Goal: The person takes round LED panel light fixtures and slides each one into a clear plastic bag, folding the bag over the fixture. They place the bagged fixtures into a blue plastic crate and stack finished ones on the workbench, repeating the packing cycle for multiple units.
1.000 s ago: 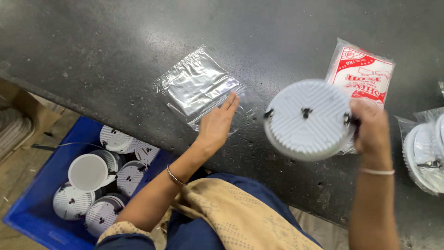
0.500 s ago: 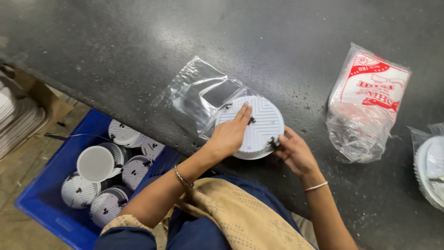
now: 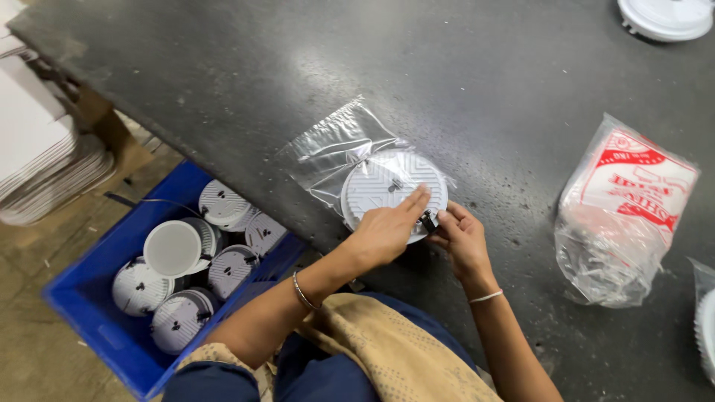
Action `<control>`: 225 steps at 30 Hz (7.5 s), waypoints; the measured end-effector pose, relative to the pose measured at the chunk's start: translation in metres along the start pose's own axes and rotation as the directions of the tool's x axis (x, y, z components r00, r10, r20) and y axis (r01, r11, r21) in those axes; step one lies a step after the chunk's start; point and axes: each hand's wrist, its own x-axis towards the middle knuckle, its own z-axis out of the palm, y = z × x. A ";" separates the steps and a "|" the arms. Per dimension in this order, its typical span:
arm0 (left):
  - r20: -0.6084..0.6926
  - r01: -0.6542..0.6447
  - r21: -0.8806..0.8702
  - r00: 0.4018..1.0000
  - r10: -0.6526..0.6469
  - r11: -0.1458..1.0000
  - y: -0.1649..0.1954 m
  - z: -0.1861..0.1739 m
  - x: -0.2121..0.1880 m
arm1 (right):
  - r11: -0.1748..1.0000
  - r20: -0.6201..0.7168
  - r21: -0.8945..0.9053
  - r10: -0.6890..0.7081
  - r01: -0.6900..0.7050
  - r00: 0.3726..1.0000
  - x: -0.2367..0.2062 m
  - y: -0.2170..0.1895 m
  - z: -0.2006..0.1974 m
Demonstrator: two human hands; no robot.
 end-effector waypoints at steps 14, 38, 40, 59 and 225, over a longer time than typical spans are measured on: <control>0.017 -0.153 -0.215 0.987 0.160 0.965 -0.005 -0.062 -0.061 | 0.981 0.020 -0.086 -0.174 0.175 0.985 0.077 0.025 0.089; -0.272 -0.272 -0.962 0.955 -0.114 0.021 -0.095 -0.110 -0.019 | 0.888 -0.124 -0.222 -0.434 0.402 0.892 0.000 -0.146 0.004; -0.098 -0.119 -0.971 0.989 -0.111 -0.206 -0.087 -0.112 -0.015 | 0.930 0.039 -0.311 -0.192 0.194 0.981 0.021 -0.131 0.007; 0.044 0.034 -0.991 0.996 -0.072 -0.132 -0.059 -0.051 -0.019 | 0.752 0.462 -0.607 0.069 0.258 0.884 0.002 -0.142 0.049; -0.836 0.542 0.031 0.474 -0.275 0.840 -0.416 0.031 0.005 | 0.989 -0.379 0.045 -0.111 0.138 0.919 0.663 -0.207 0.437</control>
